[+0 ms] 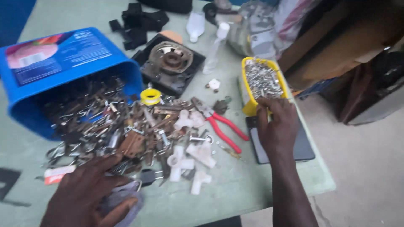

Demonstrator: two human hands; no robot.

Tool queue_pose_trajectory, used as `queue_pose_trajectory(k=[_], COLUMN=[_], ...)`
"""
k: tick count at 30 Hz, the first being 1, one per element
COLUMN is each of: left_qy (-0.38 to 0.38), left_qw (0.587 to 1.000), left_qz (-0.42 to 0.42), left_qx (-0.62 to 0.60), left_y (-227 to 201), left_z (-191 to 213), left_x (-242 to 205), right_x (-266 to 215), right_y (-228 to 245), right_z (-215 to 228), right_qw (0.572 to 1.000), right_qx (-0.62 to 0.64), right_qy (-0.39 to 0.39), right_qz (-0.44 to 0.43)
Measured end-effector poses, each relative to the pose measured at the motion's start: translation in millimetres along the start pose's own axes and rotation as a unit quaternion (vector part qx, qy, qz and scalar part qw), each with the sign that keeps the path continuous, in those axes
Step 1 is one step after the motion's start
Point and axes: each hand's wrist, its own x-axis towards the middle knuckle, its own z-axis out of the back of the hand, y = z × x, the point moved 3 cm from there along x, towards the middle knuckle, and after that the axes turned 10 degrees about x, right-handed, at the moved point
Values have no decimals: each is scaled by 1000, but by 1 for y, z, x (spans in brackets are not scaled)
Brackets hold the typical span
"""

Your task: The person assembles small white plastic components by inserting metal pins into them. They repeatedly reach into a blue container to retrieve pins and other hardware, then manipulate the plastic pieces on a cluttered work surface.

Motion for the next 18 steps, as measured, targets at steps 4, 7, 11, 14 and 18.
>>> queue_pose_trajectory(k=[4,7,11,14,18], left_qy=[70,47,72,64,47], left_qw=[995,997,996,997,999], left_qz=[60,46,38,9,3], left_qx=[45,49,36,29,-18], left_y=[5,-9,-33,-46,-53], left_z=[-13,-4,4,5,4], left_x=[14,30,53,65,69], right_x=[39,57,79,85,88], right_y=[-42,-56,-44,-42,-38], right_z=[-6,-14,-13,-12,-8], right_qw=[991,981,950,933,900], right_qx=[-13,-23,-29,-21,-4], right_qy=[102,172,297,329,360], right_qz=[-86,-89,-91,-145,-245])
